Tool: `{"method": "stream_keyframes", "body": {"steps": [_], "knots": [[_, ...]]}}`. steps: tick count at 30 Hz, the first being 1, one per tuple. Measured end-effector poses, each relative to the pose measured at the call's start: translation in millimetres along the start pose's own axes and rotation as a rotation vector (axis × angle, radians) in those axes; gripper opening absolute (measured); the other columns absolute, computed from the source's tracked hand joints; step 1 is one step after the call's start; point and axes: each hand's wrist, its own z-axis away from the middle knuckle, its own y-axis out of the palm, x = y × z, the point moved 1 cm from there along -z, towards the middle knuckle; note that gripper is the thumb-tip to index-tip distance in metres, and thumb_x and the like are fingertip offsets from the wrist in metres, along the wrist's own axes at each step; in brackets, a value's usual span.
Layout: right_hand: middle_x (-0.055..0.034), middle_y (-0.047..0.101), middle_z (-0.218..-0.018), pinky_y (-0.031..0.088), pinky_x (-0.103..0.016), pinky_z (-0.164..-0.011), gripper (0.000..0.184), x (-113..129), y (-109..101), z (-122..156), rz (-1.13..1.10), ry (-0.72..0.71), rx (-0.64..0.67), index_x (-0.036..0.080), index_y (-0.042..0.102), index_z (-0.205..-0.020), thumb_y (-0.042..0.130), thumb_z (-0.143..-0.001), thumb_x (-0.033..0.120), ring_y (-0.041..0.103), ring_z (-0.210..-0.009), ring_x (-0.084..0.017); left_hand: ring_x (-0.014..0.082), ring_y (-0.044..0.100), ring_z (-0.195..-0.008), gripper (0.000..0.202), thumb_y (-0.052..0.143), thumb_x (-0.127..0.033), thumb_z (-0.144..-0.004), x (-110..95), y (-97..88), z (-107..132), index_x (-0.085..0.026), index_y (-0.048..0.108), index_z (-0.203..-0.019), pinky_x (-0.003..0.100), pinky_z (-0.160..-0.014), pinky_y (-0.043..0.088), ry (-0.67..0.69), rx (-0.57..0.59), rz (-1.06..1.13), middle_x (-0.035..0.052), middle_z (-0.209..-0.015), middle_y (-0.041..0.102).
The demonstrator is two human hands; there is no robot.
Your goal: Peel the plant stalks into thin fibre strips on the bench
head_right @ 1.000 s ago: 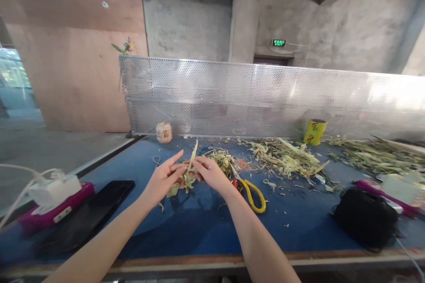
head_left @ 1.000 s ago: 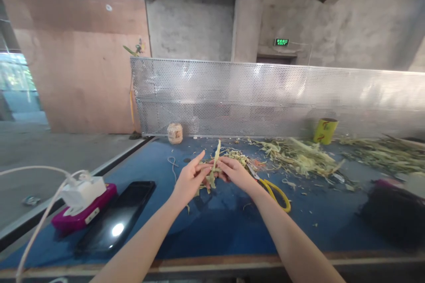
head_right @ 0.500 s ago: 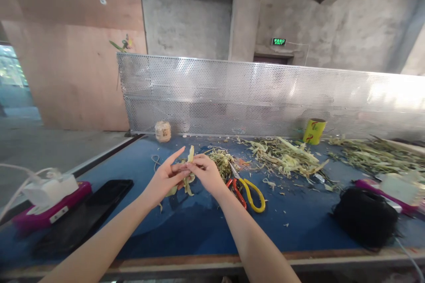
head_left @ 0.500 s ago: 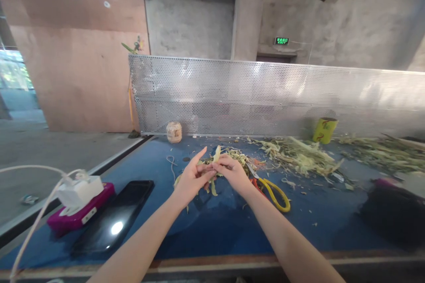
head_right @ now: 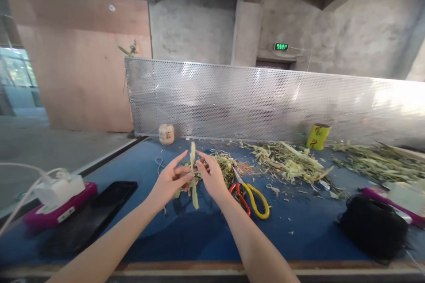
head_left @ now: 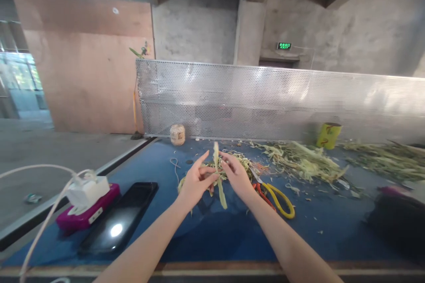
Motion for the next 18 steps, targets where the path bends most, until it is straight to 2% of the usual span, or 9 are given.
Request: {"method": "stream_keyframes", "body": {"steps": [3,5,8,11,15,18], "knots": [[-0.0072,0.046,-0.095,0.044,-0.032,-0.076,0.036,5.5,-7.7,2.9,0.234,-0.26,-0.05,0.022,0.046,-0.117,0.042,-0.081,0.02,0.049,-0.078,-0.015,0.0064,0.048,-0.048,0.084,0.069,-0.025,-0.062,-1.8,-3.8,-1.2,-0.016,0.024,-0.132,0.024,-0.048,0.043,-0.017,-0.129,0.111,0.0014,-0.076,0.063],[-0.0078,0.045,-0.097,0.042,-0.032,-0.08,0.036,10.2,-10.3,6.4,0.349,-0.411,0.007,0.023,0.05,-0.114,0.043,-0.079,0.014,0.048,-0.085,-0.016,0.0064,0.048,-0.049,0.085,0.071,-0.023,-0.06,-1.5,-5.8,-2.1,-0.015,0.025,-0.132,0.023,-0.048,0.042,-0.042,-0.162,0.189,0.0024,-0.076,0.064],[-0.007,0.046,-0.096,0.043,-0.031,-0.077,0.036,14.1,-8.9,10.9,0.429,-0.528,0.136,0.027,0.054,-0.111,0.045,-0.078,0.013,0.048,-0.085,-0.016,0.0068,0.05,-0.049,0.084,0.073,-0.022,-0.057,0.0,-7.2,-3.1,-0.016,0.031,-0.13,0.022,-0.047,0.04,-0.076,-0.186,0.274,0.0025,-0.074,0.064],[-0.0066,0.05,-0.094,0.044,-0.03,-0.071,0.032,13.3,-5.9,12.4,0.435,-0.571,0.195,0.029,0.058,-0.106,0.047,-0.079,0.015,0.049,-0.082,-0.016,0.0075,0.051,-0.05,0.083,0.074,-0.02,-0.055,0.8,-7.5,-3.5,-0.014,0.034,-0.127,0.021,-0.047,0.039,-0.085,-0.213,0.304,0.0026,-0.072,0.065],[-0.0059,0.053,-0.086,0.044,-0.03,-0.069,0.02,9.7,-7.4,9.2,0.389,-0.52,0.14,0.027,0.065,-0.092,0.049,-0.081,0.022,0.05,-0.08,-0.016,0.0066,0.049,-0.048,0.084,0.072,-0.021,-0.057,0.0,-7.6,-3.3,-0.011,0.03,-0.129,0.022,-0.048,0.039,-0.028,-0.174,0.18,0.0052,-0.077,0.066],[-0.0073,0.057,-0.089,0.045,-0.033,-0.074,0.018,8.6,-10.6,5.8,0.352,-0.47,0.109,0.025,0.067,-0.089,0.051,-0.08,0.024,0.052,-0.084,-0.018,0.0111,0.055,-0.059,0.085,0.069,-0.021,-0.06,1.4,-8.2,-2.7,-0.012,0.025,-0.132,0.023,-0.053,0.041,0.02,-0.113,0.051,0.0076,-0.082,0.067]]}}
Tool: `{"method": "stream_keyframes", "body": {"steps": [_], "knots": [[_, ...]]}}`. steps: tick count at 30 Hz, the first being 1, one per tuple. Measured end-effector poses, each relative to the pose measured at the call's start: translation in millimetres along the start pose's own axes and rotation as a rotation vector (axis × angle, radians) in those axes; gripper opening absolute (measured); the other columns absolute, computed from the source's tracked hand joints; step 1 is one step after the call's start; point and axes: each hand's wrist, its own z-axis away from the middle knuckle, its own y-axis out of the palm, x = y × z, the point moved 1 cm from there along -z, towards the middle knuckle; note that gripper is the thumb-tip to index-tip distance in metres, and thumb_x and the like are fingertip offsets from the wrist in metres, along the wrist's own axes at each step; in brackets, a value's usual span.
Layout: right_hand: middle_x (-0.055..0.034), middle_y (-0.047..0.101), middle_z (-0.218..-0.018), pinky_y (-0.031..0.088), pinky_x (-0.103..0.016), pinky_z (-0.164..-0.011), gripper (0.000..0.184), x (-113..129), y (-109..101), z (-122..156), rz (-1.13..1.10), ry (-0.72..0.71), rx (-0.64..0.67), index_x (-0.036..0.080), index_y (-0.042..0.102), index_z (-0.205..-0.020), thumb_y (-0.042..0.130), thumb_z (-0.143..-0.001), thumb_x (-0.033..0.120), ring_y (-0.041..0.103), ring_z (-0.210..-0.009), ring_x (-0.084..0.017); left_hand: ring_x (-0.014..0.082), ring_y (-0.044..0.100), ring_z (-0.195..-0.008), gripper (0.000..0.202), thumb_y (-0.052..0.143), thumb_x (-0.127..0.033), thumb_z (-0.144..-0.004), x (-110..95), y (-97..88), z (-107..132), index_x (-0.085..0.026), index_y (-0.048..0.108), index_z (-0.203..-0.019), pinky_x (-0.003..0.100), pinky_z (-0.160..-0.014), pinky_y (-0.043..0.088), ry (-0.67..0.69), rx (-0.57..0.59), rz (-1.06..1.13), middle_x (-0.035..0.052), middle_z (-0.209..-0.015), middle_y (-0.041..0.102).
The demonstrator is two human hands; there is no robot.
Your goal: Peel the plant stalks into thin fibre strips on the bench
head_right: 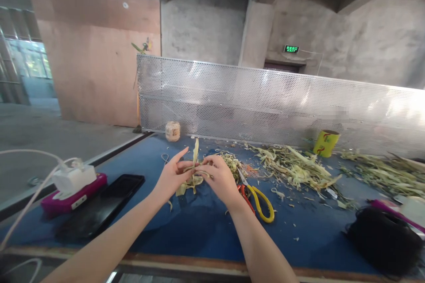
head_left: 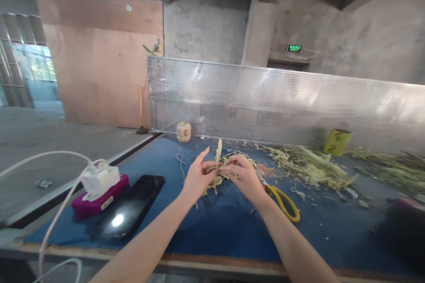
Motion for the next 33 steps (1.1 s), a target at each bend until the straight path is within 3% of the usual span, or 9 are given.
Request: {"method": "stream_keyframes", "body": {"steps": [4,11,14,18,24,29,33], "knots": [[-0.006,0.065,-0.09,0.045,-0.036,-0.079,0.019,-2.9,0.1,-2.1,-0.121,0.1,0.018,0.025,0.067,-0.089,0.049,-0.082,0.024,0.056,-0.087,-0.019,0.015,0.058,-0.067,0.08,0.064,-0.021,-0.064,4.8,-1.7,-0.2,-0.014,0.024,-0.133,0.026,-0.058,0.044,0.039,0.049,-0.14,0.0067,-0.084,0.066],[-0.0052,0.067,-0.078,0.046,-0.034,-0.072,0.014,-6.4,7.8,-1.7,-0.167,0.226,-0.004,0.024,0.068,-0.078,0.054,-0.077,0.026,0.06,-0.076,-0.02,0.0177,0.06,-0.075,0.08,0.061,-0.015,-0.063,8.0,-2.5,-1.6,-0.016,0.024,-0.133,0.033,-0.068,0.047,0.022,0.038,-0.274,0.0041,-0.082,0.065],[-0.0046,0.065,-0.074,0.045,-0.032,-0.068,0.012,-7.0,10.3,-0.7,-0.149,0.26,-0.009,0.023,0.066,-0.073,0.054,-0.075,0.025,0.058,-0.072,-0.019,0.0158,0.059,-0.072,0.085,0.061,-0.015,-0.062,9.3,-1.6,-0.8,-0.018,0.017,-0.135,0.032,-0.067,0.047,0.002,0.039,-0.261,0.0045,-0.086,0.065],[-0.0027,0.06,-0.068,0.042,-0.028,-0.064,0.009,-8.0,14.3,0.6,-0.156,0.371,0.002,0.02,0.059,-0.069,0.052,-0.074,0.023,0.054,-0.066,-0.016,0.0115,0.057,-0.067,0.094,0.064,-0.017,-0.062,9.7,-0.8,0.3,-0.02,0.007,-0.137,0.028,-0.062,0.046,0.025,0.007,-0.2,0.0116,-0.108,0.058],[0.0021,0.048,-0.055,0.037,-0.024,-0.049,0.015,-8.8,19.3,-1.3,-0.48,0.606,-0.024,0.018,0.049,-0.066,0.052,-0.072,0.032,0.044,-0.047,-0.011,0.0116,0.056,-0.068,0.086,0.063,-0.022,-0.065,4.0,1.8,0.0,-0.021,0.014,-0.135,0.024,-0.055,0.045,0.093,-0.046,-0.105,0.0115,-0.109,0.057],[0.0038,0.046,-0.051,0.036,-0.023,-0.045,0.017,-6.2,20.4,-2.4,-0.571,0.63,-0.026,0.018,0.045,-0.064,0.053,-0.071,0.032,0.043,-0.043,-0.009,0.0136,0.058,-0.068,0.087,0.07,-0.021,-0.059,0.0,3.8,-0.8,-0.016,0.023,-0.132,0.025,-0.054,0.046,0.035,-0.081,0.005,0.0106,-0.097,0.063],[0.0041,0.051,-0.059,0.04,-0.021,-0.048,0.013,-3.8,17.6,0.4,-0.432,0.541,-0.032,0.02,0.046,-0.084,0.051,-0.074,0.026,0.05,-0.049,-0.01,0.0113,0.056,-0.06,0.087,0.074,-0.015,-0.053,-3.7,4.7,0.0,-0.012,0.031,-0.129,0.022,-0.049,0.045,-0.044,-0.103,0.028,0.0108,-0.093,0.064]]}}
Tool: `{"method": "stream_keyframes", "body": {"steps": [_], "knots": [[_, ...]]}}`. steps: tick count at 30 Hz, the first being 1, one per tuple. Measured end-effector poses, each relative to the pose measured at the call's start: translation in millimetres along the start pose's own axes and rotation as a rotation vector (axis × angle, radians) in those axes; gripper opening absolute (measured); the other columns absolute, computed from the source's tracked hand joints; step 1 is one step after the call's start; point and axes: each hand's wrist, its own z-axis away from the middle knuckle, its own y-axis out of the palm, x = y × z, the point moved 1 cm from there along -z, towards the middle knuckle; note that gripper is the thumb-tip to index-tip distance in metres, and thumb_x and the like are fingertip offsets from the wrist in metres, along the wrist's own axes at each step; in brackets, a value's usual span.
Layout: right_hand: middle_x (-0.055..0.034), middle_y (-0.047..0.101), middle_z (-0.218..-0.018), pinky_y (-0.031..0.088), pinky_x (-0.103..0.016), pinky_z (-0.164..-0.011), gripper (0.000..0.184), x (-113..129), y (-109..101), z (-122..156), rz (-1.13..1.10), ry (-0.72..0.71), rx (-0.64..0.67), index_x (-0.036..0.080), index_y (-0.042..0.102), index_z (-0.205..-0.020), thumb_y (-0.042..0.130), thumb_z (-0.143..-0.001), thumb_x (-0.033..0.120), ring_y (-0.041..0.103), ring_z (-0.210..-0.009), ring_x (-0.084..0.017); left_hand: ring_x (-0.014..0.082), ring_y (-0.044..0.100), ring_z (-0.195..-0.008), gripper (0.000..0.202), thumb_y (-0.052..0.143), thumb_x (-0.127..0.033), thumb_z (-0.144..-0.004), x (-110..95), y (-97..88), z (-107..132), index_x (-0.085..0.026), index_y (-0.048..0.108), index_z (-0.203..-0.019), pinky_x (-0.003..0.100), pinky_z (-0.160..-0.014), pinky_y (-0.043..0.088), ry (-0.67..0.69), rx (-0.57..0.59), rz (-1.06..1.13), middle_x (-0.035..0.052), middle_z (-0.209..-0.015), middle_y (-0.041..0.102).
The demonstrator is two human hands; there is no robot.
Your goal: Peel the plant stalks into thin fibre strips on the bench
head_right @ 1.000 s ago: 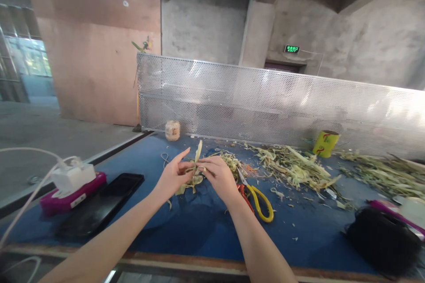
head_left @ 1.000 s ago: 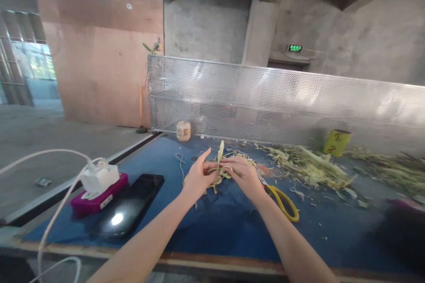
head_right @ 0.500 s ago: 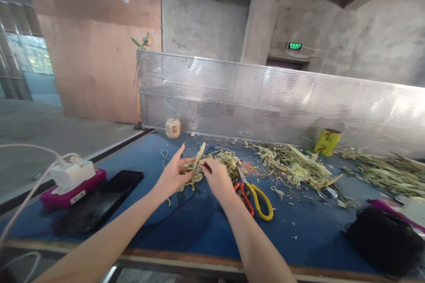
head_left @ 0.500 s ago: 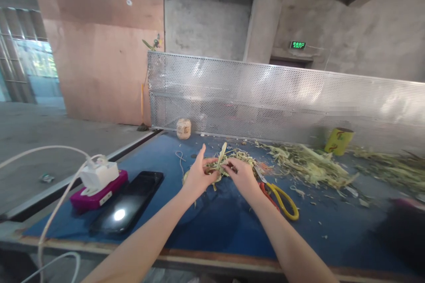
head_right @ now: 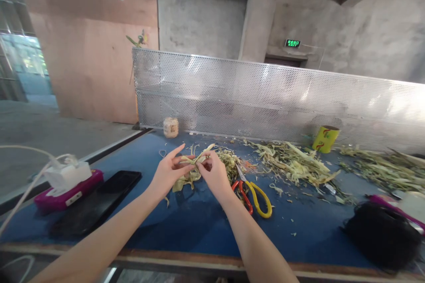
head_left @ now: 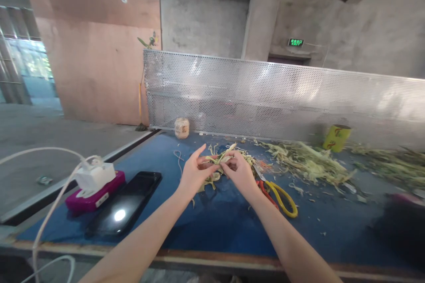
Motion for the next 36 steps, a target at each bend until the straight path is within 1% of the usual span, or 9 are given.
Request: {"method": "stream_keyframes", "body": {"steps": [3,7,11,16,21,25,28,32,36], "knots": [[0.0006,0.058,-0.072,0.044,-0.023,-0.058,0.017,5.9,-5.5,3.2,0.309,-0.184,0.037,0.022,0.048,-0.096,0.047,-0.078,0.024,0.057,-0.065,-0.013,0.0078,0.052,-0.051,0.081,0.074,-0.011,-0.053,-0.6,-0.1,0.1,-0.01,0.037,-0.125,0.021,-0.043,0.041,-0.069,-0.008,0.077,0.0093,-0.085,0.066],[-0.0028,0.061,-0.091,0.045,-0.025,-0.072,0.016,14.0,-14.2,5.3,0.618,-0.446,0.093,0.023,0.056,-0.091,0.04,-0.085,0.023,0.057,-0.085,-0.015,0.0064,0.051,-0.045,0.071,0.072,-0.005,-0.056,2.7,-1.9,-1.4,-0.006,0.041,-0.119,0.018,-0.039,0.038,-0.2,-0.009,0.228,0.0059,-0.071,0.066],[-0.0053,0.061,-0.094,0.046,-0.024,-0.074,0.018,16.9,-20.5,5.7,0.745,-0.626,0.114,0.02,0.055,-0.095,0.039,-0.086,0.021,0.056,-0.087,-0.014,0.0064,0.053,-0.045,0.057,0.069,-0.002,-0.059,4.7,-4.8,-3.5,-0.005,0.047,-0.111,0.015,-0.036,0.037,-0.278,0.014,0.313,0.0042,-0.065,0.065],[-0.0088,0.06,-0.09,0.047,-0.027,-0.069,0.019,20.3,-22.4,6.4,0.942,-0.839,0.104,0.015,0.055,-0.096,0.04,-0.086,0.021,0.057,-0.081,-0.016,0.0057,0.052,-0.044,0.048,0.067,-0.004,-0.063,2.8,-8.1,-4.6,-0.006,0.049,-0.107,0.013,-0.036,0.037,-0.312,-0.032,0.327,0.0007,-0.055,0.061],[-0.006,0.059,-0.074,0.044,-0.024,-0.063,0.026,18.5,-18.8,6.3,0.999,-0.852,0.079,0.016,0.057,-0.075,0.037,-0.088,0.026,0.055,-0.069,-0.014,0.0071,0.055,-0.048,0.065,0.074,-0.006,-0.055,4.3,-7.0,-3.4,-0.008,0.046,-0.114,0.014,-0.036,0.038,-0.27,-0.009,0.29,0.0038,-0.067,0.065],[-0.0046,0.058,-0.07,0.042,-0.022,-0.061,0.029,15.0,-17.3,5.7,0.981,-0.811,0.075,0.016,0.056,-0.071,0.036,-0.089,0.028,0.055,-0.066,-0.012,0.0059,0.053,-0.047,0.081,0.074,-0.011,-0.056,6.4,-5.6,-2.7,-0.011,0.034,-0.126,0.016,-0.037,0.039,-0.186,0.026,0.208,0.0089,-0.084,0.067],[-0.0034,0.057,-0.064,0.039,-0.022,-0.057,0.032,14.8,-17.7,5.1,1.019,-0.801,0.072,0.016,0.055,-0.068,0.036,-0.089,0.03,0.054,-0.061,-0.012,0.0035,0.046,-0.038,0.082,0.071,-0.016,-0.061,5.6,-4.0,-1.2,-0.012,0.028,-0.131,0.019,-0.036,0.04,-0.122,0.074,0.109,0.0087,-0.085,0.067],[-0.0023,0.055,-0.06,0.035,-0.021,-0.052,0.035,15.4,-17.5,4.9,1.022,-0.8,0.079,0.016,0.054,-0.064,0.035,-0.089,0.031,0.052,-0.057,-0.011,0.0038,0.043,-0.033,0.08,0.069,-0.019,-0.064,3.1,-1.3,2.1,-0.009,0.026,-0.131,0.021,-0.034,0.039,-0.111,0.104,0.027,0.0057,-0.079,0.066],[-0.0019,0.058,-0.063,0.034,-0.02,-0.052,0.034,13.4,-16.1,5.1,0.915,-0.641,0.074,0.017,0.055,-0.066,0.035,-0.089,0.032,0.053,-0.058,-0.01,0.0053,0.047,-0.035,0.08,0.067,-0.022,-0.065,0.7,0.3,3.8,-0.012,0.024,-0.131,0.023,-0.038,0.043,-0.041,0.137,-0.022,0.0029,-0.078,0.064]]}}
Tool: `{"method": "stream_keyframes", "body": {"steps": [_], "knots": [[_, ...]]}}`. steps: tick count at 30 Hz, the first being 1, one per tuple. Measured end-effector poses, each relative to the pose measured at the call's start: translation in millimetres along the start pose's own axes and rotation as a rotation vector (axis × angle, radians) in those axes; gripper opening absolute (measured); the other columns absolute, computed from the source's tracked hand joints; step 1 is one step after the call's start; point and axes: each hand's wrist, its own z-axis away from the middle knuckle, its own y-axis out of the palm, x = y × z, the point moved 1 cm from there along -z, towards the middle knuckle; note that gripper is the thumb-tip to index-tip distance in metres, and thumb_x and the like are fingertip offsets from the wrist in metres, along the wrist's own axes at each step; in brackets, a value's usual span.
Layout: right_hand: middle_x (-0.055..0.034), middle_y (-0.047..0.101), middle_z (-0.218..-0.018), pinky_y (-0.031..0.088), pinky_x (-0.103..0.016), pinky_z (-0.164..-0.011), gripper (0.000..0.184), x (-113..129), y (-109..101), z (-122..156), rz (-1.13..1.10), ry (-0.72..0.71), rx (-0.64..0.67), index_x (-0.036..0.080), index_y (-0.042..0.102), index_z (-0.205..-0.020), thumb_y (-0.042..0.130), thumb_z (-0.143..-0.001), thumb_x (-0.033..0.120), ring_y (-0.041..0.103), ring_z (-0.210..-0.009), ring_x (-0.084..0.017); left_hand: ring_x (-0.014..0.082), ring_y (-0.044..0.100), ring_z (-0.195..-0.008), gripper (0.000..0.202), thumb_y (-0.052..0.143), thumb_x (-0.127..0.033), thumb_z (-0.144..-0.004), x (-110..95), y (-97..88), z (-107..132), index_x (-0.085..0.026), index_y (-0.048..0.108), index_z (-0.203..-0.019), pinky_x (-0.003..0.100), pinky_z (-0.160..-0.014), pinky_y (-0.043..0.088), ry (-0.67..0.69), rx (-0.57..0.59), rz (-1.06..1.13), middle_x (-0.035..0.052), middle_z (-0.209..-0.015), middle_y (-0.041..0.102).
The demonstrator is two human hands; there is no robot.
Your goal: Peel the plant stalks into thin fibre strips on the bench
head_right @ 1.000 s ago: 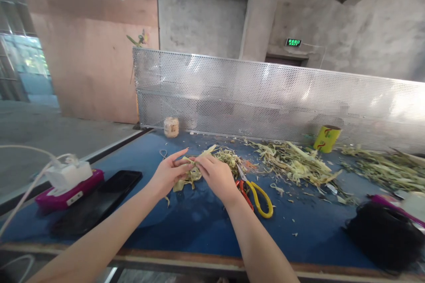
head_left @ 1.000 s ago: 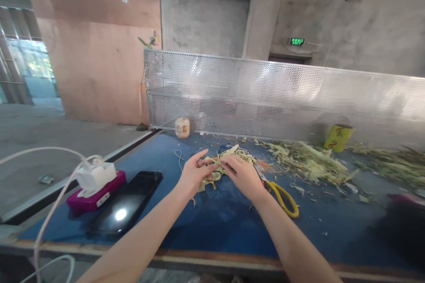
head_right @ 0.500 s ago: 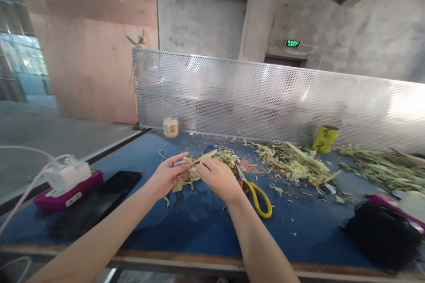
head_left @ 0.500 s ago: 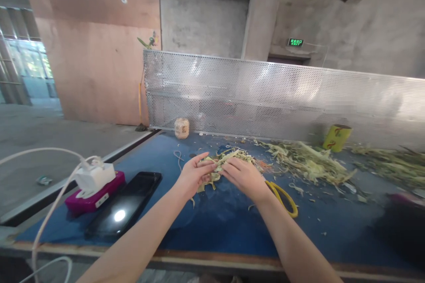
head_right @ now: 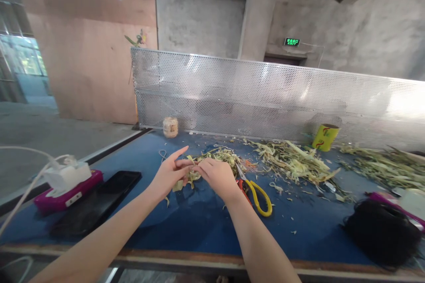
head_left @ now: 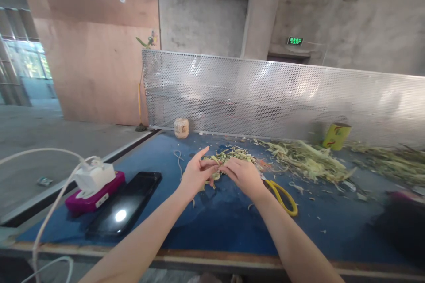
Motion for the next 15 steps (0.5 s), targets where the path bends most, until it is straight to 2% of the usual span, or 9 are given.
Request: {"method": "stream_keyframes", "body": {"steps": [8,11,15], "knots": [[-0.0012,0.06,-0.066,0.038,-0.019,-0.059,0.026,-2.6,5.3,1.2,-0.319,0.28,-0.037,0.018,0.057,-0.066,0.045,-0.084,0.032,0.054,-0.063,-0.011,0.0054,0.048,-0.04,0.078,0.065,-0.024,-0.067,1.4,-1.1,-1.0,-0.015,0.023,-0.132,0.024,-0.042,0.044,0.029,0.048,-0.018,0.0041,-0.085,0.063],[-0.0001,0.058,-0.06,0.038,-0.02,-0.057,0.026,-2.9,6.0,0.0,-0.377,0.327,-0.047,0.019,0.057,-0.063,0.047,-0.083,0.033,0.052,-0.058,-0.011,0.0061,0.049,-0.043,0.082,0.066,-0.023,-0.065,2.7,-1.2,-0.8,-0.015,0.02,-0.133,0.025,-0.044,0.045,0.041,0.067,-0.019,0.0048,-0.085,0.062],[0.0008,0.054,-0.053,0.036,-0.021,-0.053,0.029,-0.6,7.1,-1.5,-0.408,0.353,-0.054,0.019,0.056,-0.057,0.049,-0.081,0.035,0.049,-0.053,-0.011,0.0063,0.047,-0.043,0.084,0.067,-0.022,-0.063,3.3,-1.2,0.5,-0.014,0.022,-0.133,0.023,-0.043,0.043,0.062,0.071,-0.051,0.001,-0.076,0.061]]}}
